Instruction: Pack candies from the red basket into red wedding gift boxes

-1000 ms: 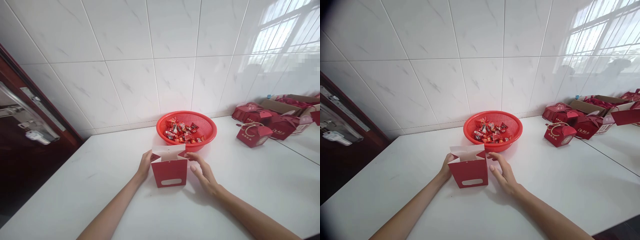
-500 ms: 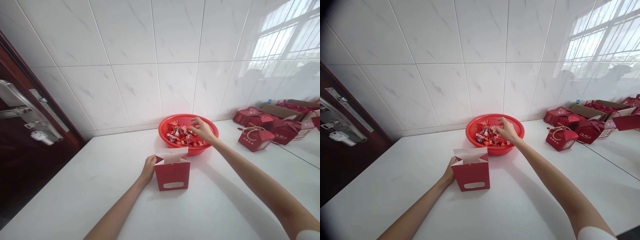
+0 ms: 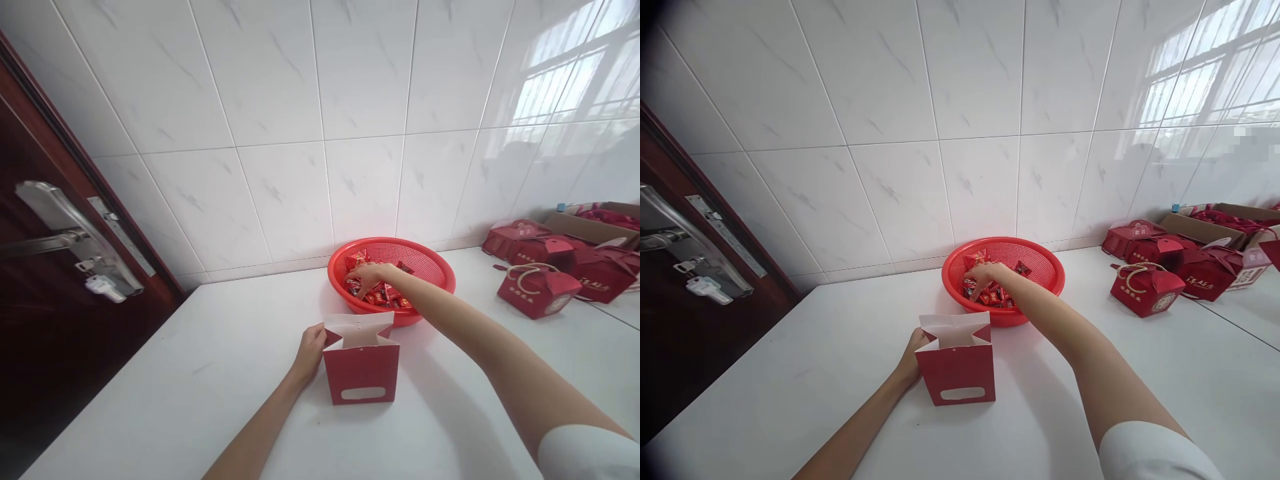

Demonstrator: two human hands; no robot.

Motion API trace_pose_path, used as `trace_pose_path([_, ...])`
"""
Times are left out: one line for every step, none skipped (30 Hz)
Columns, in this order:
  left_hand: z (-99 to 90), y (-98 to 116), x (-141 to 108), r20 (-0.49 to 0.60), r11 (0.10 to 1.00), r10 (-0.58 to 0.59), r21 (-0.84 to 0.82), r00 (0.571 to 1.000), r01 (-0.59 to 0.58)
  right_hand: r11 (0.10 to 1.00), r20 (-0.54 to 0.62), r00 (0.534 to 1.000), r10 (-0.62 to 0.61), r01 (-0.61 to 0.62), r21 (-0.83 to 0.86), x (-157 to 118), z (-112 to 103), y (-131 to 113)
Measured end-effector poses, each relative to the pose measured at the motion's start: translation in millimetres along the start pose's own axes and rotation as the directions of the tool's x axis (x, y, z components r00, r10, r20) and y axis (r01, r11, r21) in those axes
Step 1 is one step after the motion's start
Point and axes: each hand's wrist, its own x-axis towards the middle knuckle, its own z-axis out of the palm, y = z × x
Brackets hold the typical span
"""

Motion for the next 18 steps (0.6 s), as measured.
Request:
trace_pose_path([-0.4,-0.5,0.4,0.002,1.000,-0.002,-0.004,1.000,0.002,0.999,0.037,0.999,0.032,-0.031,-0.030,0.5,-0.8,1.3])
trace_pose_path([-0.8,-1.0,0.7,0.006,1.000,-0.004,-0.009,1.000,0.004,0.995,0.079,0.994,0.075,-0.070,-0.064,0.7,-3.0,3.1])
trace_pose_path([-1.1,-1.4,1.0,0.011,1.000,-0.006,-0.016,1.000,0.006,0.988,0.115,0.986,0.123,-0.111,-0.103,0.7,-6.5,5.2])
trace_pose_path([-1.2,-1.6,1.2,0.016,1.000,-0.009,-0.023,1.000,0.009,0.979,0.128,0.978,0.163,-0.145,-0.140,0.7,-10.8,7.6])
trace_pose_path([-1.4,-1.8,1.3,0.023,0.999,-0.011,-0.030,1.000,0.012,0.968,0.131,0.971,0.201,-0.176,-0.179,0.5,-15.7,10.2])
trace_pose_path([-1.5,-1.8,1.4,0.029,0.999,-0.013,-0.037,0.999,0.015,0.955,0.131,0.963,0.237,-0.205,-0.216,0.2,-20.7,12.9])
trace_pose_path([-1.5,-1.8,1.5,0.035,0.999,-0.015,-0.044,0.999,0.017,0.940,0.131,0.953,0.272,-0.234,-0.250,-0.4,-25.4,15.6])
trace_pose_path([-1.5,-1.7,1.6,0.041,0.999,-0.017,-0.049,0.999,0.019,0.923,0.134,0.941,0.310,-0.263,-0.282,-1.4,-29.5,18.2])
trace_pose_path([-1.5,-1.7,1.6,0.047,0.998,-0.018,-0.054,0.999,0.020,0.904,0.141,0.927,0.349,-0.293,-0.310,-2.9,-32.6,20.8])
trace_pose_path([-1.5,-1.7,1.8,0.051,0.998,-0.019,-0.058,0.999,0.021,0.886,0.149,0.910,0.388,-0.323,-0.334,-5.2,-34.7,23.2])
trace_pose_path([-1.5,-1.7,2.0,0.054,0.998,-0.019,-0.061,0.998,0.022,0.866,0.159,0.890,0.427,-0.352,-0.354,-8.1,-35.6,25.4])
trace_pose_path([-1.4,-1.8,2.2,0.056,0.998,-0.019,-0.065,0.998,0.023,0.849,0.169,0.871,0.462,-0.379,-0.369,-11.8,-35.7,27.1])
trace_pose_path([-1.4,-1.9,2.5,0.058,0.997,-0.019,-0.070,0.998,0.023,0.834,0.176,0.853,0.491,-0.403,-0.376,-16.0,-35.0,28.5])
trace_pose_path([-1.3,-2.0,2.7,0.059,0.997,-0.018,-0.074,0.998,0.022,0.826,0.186,0.839,0.512,-0.421,-0.374,-20.7,-34.1,29.4])
trace_pose_path([-1.2,-2.1,3.0,0.060,0.997,-0.016,-0.078,0.998,0.021,0.825,0.201,0.828,0.523,-0.434,-0.362,-25.5,-33.1,29.8])
trace_pose_path([-1.2,-2.2,3.2,0.062,0.996,-0.015,-0.083,0.998,0.020,0.831,0.217,0.823,0.525,-0.440,-0.341,-30.3,-32.5,29.7])
trace_pose_path([-1.1,-2.3,3.3,0.063,0.996,-0.014,-0.086,0.998,0.019,0.843,0.230,0.826,0.515,-0.440,-0.309,-34.5,-32.3,29.2])
trace_pose_path([-1.1,-2.5,3.4,0.065,0.996,-0.013,-0.089,0.998,0.018,0.861,0.234,0.838,0.493,-0.431,-0.269,-37.9,-32.5,28.2])
